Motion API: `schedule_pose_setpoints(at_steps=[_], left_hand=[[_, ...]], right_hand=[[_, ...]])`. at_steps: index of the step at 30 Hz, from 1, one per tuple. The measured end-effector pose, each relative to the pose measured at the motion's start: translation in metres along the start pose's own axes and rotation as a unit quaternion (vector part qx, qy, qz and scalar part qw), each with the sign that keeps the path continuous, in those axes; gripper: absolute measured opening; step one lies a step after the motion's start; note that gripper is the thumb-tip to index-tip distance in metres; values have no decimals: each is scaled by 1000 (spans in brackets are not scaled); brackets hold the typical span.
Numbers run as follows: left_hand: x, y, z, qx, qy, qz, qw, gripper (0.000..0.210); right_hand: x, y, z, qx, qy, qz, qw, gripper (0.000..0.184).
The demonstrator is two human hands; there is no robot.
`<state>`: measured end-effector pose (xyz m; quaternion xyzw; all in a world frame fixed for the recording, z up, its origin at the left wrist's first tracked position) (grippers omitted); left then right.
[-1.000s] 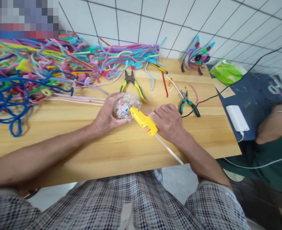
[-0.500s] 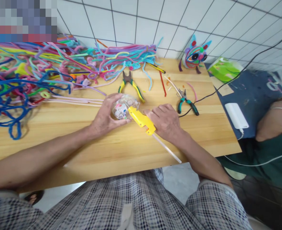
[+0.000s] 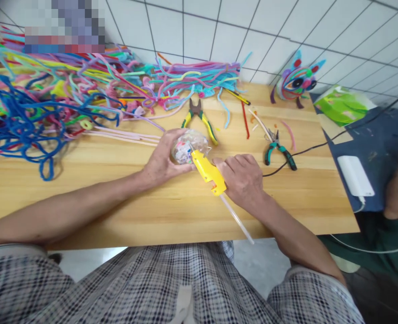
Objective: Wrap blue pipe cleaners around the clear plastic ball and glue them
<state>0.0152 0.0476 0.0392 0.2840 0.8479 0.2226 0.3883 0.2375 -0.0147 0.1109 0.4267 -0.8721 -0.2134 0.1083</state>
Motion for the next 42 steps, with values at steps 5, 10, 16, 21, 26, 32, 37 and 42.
schedule_pose_setpoints(at_steps=[5,10,16,21,26,32,37,42], left_hand=[[1,1,0,10,6,0,1000,95],[0,1,-1,3,-19,11,1000,94],[1,0,0,-15,-12,28,999,92],[-1,0,-1,-11,-7,43,999,93],[-1,-1,-1,-3,-4,22,1000,96],[-3,-1,-2,-1,-1,30,1000,95],[-3,-1,-2,-7,4,41,999,92],[-3,-2,-1,-7,5,32,999,97]], right_hand=[[-5,1,-7,-12,-30,-23,999,41],[-14,2,-8,-12,-55,-44,997,44],[-23,2,0,12,-48,-6,999,41],[-26,3,-3,-36,-34,0,999,33],[-27,2,-3,-8,-27,16,999,38],[-13,2,-4,0,-29,-6,1000,30],[-9,2,-6,-14,-46,-29,998,34],[-14,5,-11,-48,-24,-19,998,35]])
Point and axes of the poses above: each hand's wrist, its own y-axis towards the middle knuckle, its own z-axis out of the palm, x = y × z, the point moved 6 cm from there along y, towards the middle knuckle, and after that the axes turned 11 degrees about y, right-handed, at the moved point
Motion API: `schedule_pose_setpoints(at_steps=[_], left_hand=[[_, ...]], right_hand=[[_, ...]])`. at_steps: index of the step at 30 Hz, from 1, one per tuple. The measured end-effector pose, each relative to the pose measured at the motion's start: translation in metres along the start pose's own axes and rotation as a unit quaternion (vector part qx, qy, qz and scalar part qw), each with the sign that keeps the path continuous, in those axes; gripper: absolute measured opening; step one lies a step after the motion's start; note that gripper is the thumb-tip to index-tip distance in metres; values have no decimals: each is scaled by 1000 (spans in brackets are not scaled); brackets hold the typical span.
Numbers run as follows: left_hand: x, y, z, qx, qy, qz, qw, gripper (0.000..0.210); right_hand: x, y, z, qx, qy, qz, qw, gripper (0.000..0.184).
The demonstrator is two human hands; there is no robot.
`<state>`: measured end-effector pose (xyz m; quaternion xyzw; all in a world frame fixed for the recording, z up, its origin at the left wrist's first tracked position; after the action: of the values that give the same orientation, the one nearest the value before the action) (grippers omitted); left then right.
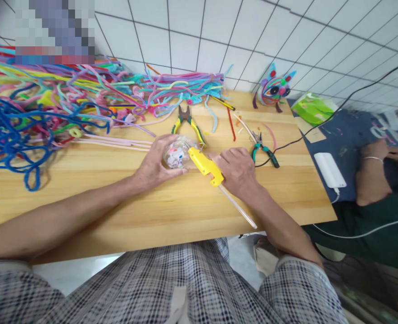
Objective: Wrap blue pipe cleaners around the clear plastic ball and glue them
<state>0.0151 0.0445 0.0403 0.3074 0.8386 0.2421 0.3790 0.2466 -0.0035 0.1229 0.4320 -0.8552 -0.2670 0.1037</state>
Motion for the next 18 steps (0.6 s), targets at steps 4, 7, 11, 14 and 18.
schedule_pose_setpoints(at_steps=[4,7,11,14,18], left_hand=[[-1,0,0,8,-7,-1,1000,99],[-2,0,-2,6,-6,0,1000,98],[-2,1,-1,27,14,0,1000,100],[-3,1,-1,21,21,11,999,98],[-3,1,-2,6,1,16,1000,95]], right_hand=[[4,1,-1,23,18,-19,999,28],[4,0,-2,30,17,-16,999,26],[-1,-2,-1,9,-2,2,1000,33],[-2,-2,2,23,-6,4,1000,29],[3,-1,-1,24,10,-22,999,27]])
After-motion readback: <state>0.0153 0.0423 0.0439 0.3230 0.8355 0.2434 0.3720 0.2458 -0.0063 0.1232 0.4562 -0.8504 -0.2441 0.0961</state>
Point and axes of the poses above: each hand's wrist, its own y-axis towards the middle knuckle, its own z-axis out of the palm, x = y × z, the point moved 6 cm from there along y, towards the middle knuckle, and after that the axes turned 11 degrees about y, right-handed, at the moved point
